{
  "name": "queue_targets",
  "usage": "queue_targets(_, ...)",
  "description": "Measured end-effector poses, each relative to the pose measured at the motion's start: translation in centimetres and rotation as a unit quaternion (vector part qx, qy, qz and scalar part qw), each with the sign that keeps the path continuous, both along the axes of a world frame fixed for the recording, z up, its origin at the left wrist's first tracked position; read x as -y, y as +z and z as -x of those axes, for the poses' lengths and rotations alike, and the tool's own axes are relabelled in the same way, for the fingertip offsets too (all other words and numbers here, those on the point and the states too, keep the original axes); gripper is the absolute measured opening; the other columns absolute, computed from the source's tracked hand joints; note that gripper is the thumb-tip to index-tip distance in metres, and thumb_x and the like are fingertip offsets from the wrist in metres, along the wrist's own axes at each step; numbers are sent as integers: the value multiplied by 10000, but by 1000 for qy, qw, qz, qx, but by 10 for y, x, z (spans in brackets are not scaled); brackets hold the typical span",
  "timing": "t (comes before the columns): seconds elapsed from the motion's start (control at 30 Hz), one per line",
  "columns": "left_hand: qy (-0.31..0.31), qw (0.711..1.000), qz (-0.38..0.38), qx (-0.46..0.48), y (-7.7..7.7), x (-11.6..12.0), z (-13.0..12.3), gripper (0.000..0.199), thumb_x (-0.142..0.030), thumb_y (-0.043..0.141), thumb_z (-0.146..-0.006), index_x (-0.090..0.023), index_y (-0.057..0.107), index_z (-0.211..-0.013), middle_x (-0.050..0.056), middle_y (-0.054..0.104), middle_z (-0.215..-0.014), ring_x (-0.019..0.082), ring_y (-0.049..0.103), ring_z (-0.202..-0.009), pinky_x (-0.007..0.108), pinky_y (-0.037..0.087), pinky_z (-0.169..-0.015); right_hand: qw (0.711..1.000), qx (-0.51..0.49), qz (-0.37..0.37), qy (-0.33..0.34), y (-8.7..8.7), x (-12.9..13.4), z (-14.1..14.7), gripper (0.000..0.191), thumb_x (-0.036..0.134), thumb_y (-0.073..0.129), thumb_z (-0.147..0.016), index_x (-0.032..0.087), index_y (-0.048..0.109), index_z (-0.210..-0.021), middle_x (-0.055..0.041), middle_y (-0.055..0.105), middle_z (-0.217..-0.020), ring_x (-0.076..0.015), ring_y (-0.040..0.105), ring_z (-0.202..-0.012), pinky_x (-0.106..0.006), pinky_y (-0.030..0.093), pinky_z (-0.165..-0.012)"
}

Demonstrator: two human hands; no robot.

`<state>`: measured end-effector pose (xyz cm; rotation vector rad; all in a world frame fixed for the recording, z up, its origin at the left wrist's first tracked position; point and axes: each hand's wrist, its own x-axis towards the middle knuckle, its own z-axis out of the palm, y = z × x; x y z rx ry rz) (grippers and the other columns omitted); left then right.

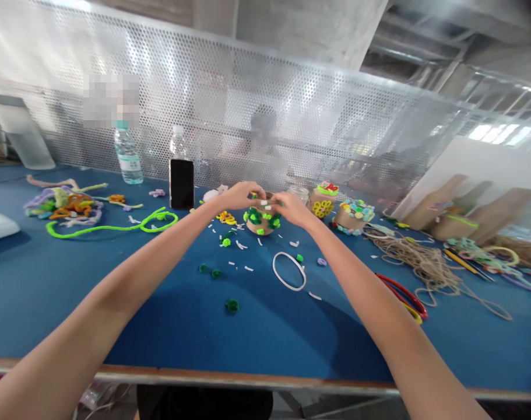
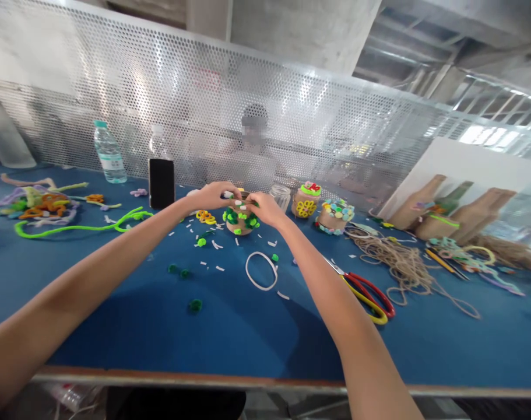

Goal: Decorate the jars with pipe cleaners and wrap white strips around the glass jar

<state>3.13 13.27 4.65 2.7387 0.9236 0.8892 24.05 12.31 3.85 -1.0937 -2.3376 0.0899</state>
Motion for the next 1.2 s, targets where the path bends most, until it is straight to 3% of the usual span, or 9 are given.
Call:
queue_targets(0.17, 12, 999, -28, -32, 3, 4, 3, 139, -248, 616, -890, -122, 642, -945, 55, 651, -964, 196, 611, -947, 404, 482, -891, 1000, 4, -22, 6, 4, 8, 13, 67, 145, 557, -776, 165, 612, -745, -52, 640, -793, -185, 582, -785, -295, 434, -752)
queue_targets(0.3, 15, 997, -42, -58, 8, 14, 17, 191, -282, 586, -924, -128, 624, -1031, 72, 638, -1070, 204, 616, -993, 426, 508, -895, 999, 0, -52, 3, 3, 14, 27, 90, 185, 534, -779, 177, 586, -707, -68, 622, -761, -204, 574, -771, -317, 444, -734)
queue_targets(0.47, 43, 997, -44, -48, 9, 42, 51, 295, -255, 601, -912, -143, 577, -1184, 100, 589, -1220, 249, 552, -1154, 475, 461, -981, 999, -6, -50, -15, 0, 23, 32, 128, 251, 497, -773, 194, 536, -666, -67, 609, -721, -216, 568, -732, -334, 450, -708)
queue_targets(0.7, 141, 990, -25, 0, -4, 77, 109, 282, -306, 565, -935, -159, 577, -1176, 99, 583, -1209, 229, 586, -1070, 450, 502, -921, 996, 11, -40, -77, 1, 31, 39, 165, 262, 523, -805, 203, 535, -651, -53, 611, -699, -206, 572, -715, -327, 452, -694)
queue_targets(0.8, 210, 977, -7, 29, -17, 81, 130, 273, -316, 553, -942, -160, 579, -1165, 96, 590, -1184, 213, 602, -1018, 423, 523, -881, 993, 26, -38, -108, -1, 32, 43, 186, 264, 550, -877, 165, 579, -722, -34, 616, -751, -168, 585, -741, -321, 478, -721)
queue_targets(0.97, 281, 958, 40, 48, -33, 76, 153, 290, -321, 565, -936, -150, 572, -1170, 95, 591, -1172, 214, 608, -1002, 416, 533, -857, 989, 31, -33, -143, -7, 31, 43, 223, 332, 569, -928, 129, 615, -1008, -50, 633, -995, -164, 618, -892, -364, 524, -808)
queue_targets(1.2, 280, 955, 82, 47, -34, 71, 152, 282, -326, 565, -936, -150, 579, -1155, 89, 601, -1149, 209, 615, -978, 400, 539, -839, 993, -28, -25, -110, -11, 35, 37, 236, 315, 596, -911, 126, 620, -1051, -68, 634, -1064, -193, 616, -973, -414, 512, -868)
